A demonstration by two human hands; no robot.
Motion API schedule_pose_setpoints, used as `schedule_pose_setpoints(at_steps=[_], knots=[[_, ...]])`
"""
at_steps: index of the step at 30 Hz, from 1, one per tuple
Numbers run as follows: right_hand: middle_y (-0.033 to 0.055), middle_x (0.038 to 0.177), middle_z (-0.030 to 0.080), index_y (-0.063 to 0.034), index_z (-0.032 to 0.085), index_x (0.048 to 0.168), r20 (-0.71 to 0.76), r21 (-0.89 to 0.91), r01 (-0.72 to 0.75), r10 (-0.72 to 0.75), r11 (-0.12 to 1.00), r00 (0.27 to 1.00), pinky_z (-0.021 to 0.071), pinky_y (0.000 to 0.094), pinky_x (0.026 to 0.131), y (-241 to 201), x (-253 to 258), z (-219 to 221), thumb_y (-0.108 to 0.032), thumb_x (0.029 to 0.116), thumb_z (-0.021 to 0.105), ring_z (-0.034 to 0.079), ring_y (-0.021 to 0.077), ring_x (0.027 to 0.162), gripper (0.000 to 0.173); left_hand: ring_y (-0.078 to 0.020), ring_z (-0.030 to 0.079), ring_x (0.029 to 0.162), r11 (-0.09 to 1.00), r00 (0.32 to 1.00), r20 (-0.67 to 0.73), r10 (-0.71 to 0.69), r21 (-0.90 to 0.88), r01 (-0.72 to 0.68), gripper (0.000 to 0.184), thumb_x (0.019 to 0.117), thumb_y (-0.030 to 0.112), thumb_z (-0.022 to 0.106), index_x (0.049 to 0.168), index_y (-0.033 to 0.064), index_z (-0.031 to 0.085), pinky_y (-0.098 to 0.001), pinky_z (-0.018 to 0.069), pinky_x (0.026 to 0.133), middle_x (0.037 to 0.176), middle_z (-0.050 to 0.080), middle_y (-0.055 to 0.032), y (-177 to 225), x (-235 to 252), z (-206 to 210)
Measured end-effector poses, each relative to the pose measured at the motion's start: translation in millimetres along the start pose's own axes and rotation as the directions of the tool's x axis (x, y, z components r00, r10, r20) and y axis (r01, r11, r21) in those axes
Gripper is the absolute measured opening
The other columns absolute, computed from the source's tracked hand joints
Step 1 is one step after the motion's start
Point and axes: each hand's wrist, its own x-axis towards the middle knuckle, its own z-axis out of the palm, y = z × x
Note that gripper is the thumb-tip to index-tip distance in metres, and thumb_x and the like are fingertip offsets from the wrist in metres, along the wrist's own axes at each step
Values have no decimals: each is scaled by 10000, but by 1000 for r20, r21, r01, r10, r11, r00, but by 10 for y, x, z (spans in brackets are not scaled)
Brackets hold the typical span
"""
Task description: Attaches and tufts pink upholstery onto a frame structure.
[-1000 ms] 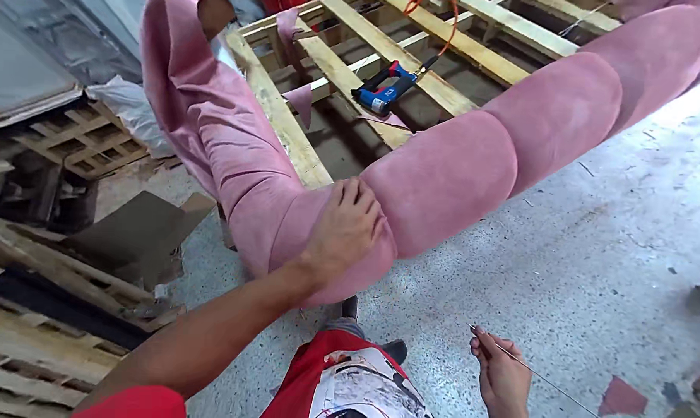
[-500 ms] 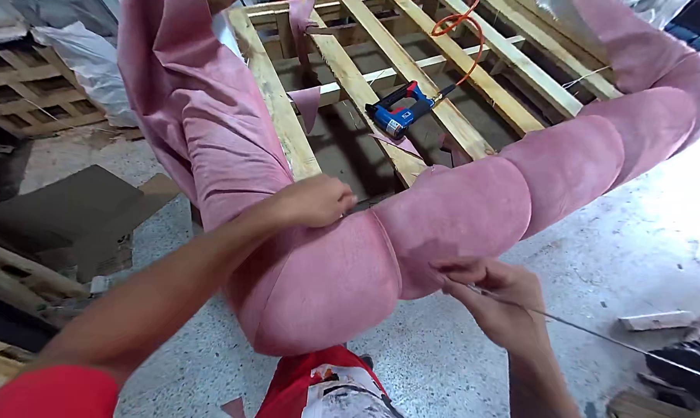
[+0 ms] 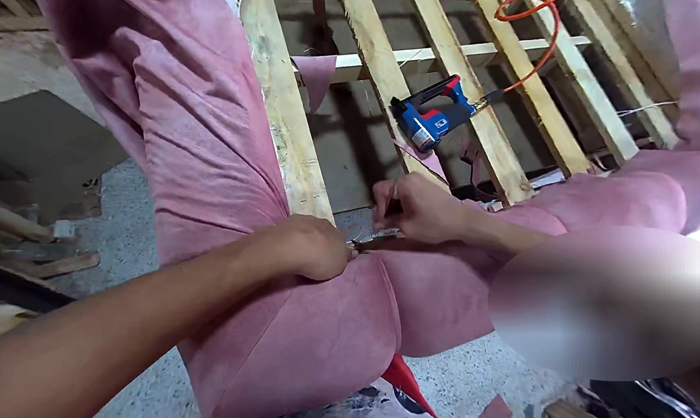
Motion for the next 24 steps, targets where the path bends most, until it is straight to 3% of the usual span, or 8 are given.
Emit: schedule_pose_setpoints(at_steps=[4, 8, 11, 14, 17, 19, 22, 24], knots=[[7, 698, 647, -56, 694, 860, 224, 147, -81, 46, 986, 973, 528, 277, 595, -313, 73, -102, -75, 858, 817, 613, 102, 613, 125, -269, 696, 879, 997, 931, -366, 20, 73, 7, 474, 1060, 504, 433, 910, 151, 712, -560, 534, 833, 860, 699, -53, -4, -50, 214], [-28, 719, 660, -115, 653, 850, 162, 124, 100, -119, 987, 980, 551, 286, 595, 215, 237, 81, -142, 831, 844, 640, 77, 640, 193, -266, 601, 1283, 979, 436, -877, -203, -187, 81, 331, 1054, 293, 484, 1096, 99, 750, -587, 319, 1207, 1289, 678, -82, 184, -459, 660], [11, 697, 675, -78, 681, 874, 148, 330, 41, -94, 943, 985, 553, 297, 558, 170, 263, -36, -122, 844, 845, 639, 113, 594, 173, -293, 527, 1376, 820, 11, -820, -572, -572, 23, 339, 1039, 282, 542, 1207, 42, 712, -498, 425, 1163, 1447, 579, -158, 393, -732, 1229], [-9, 726, 658, -99, 693, 873, 236, 326, 94, -177, 941, 956, 553, 315, 592, 184, 248, 98, -97, 831, 824, 630, 113, 631, 138, -251, 466, 1435, 557, -133, -541, -831, -801, -219, 566, 1105, 362, 366, 1458, -65, 480, -382, 421, 1180, 1553, 454, -210, 575, -651, 1996], [15, 729, 660, -77, 662, 867, 118, 136, 182, -198, 974, 973, 566, 385, 617, 316, 498, 173, -61, 834, 809, 646, 152, 638, 151, -154, 459, 1431, 262, -112, -243, -964, -774, -576, 805, 1071, 615, 222, 1570, -10, 310, -352, 402, 1184, 1585, 439, -114, 602, -373, 2778], [-32, 716, 670, -140, 637, 849, 109, 175, 235, -256, 956, 961, 566, 320, 549, 353, 634, 168, -144, 852, 823, 638, 110, 599, 187, -82, 595, 1208, -41, -10, 76, -997, -641, -766, 618, 1100, 450, 214, 1504, 7, 363, -322, 529, 1013, 1357, 599, -65, 641, -31, 3199], [-46, 747, 710, -175, 651, 860, 129, 264, 307, -349, 914, 928, 587, 293, 529, 187, 677, 250, -235, 852, 791, 667, 107, 602, 153, -99, 638, 944, -432, 324, 359, -875, -276, -859, 556, 1123, 335, 68, 1332, 34, 485, -311, 559, 814, 1065, 659, -74, 735, 360, 3471], [-16, 791, 745, -170, 654, 881, 159, 285, 308, -362, 908, 918, 623, 319, 567, 150, 682, 310, -289, 878, 784, 712, 148, 640, 176, -190, 589, 1182, -614, 544, 357, -759, -113, -781, 504, 1133, 198, 122, 1480, -59, 384, -344, 488, 1035, 1342, 587, -196, 818, 252, 3361]])
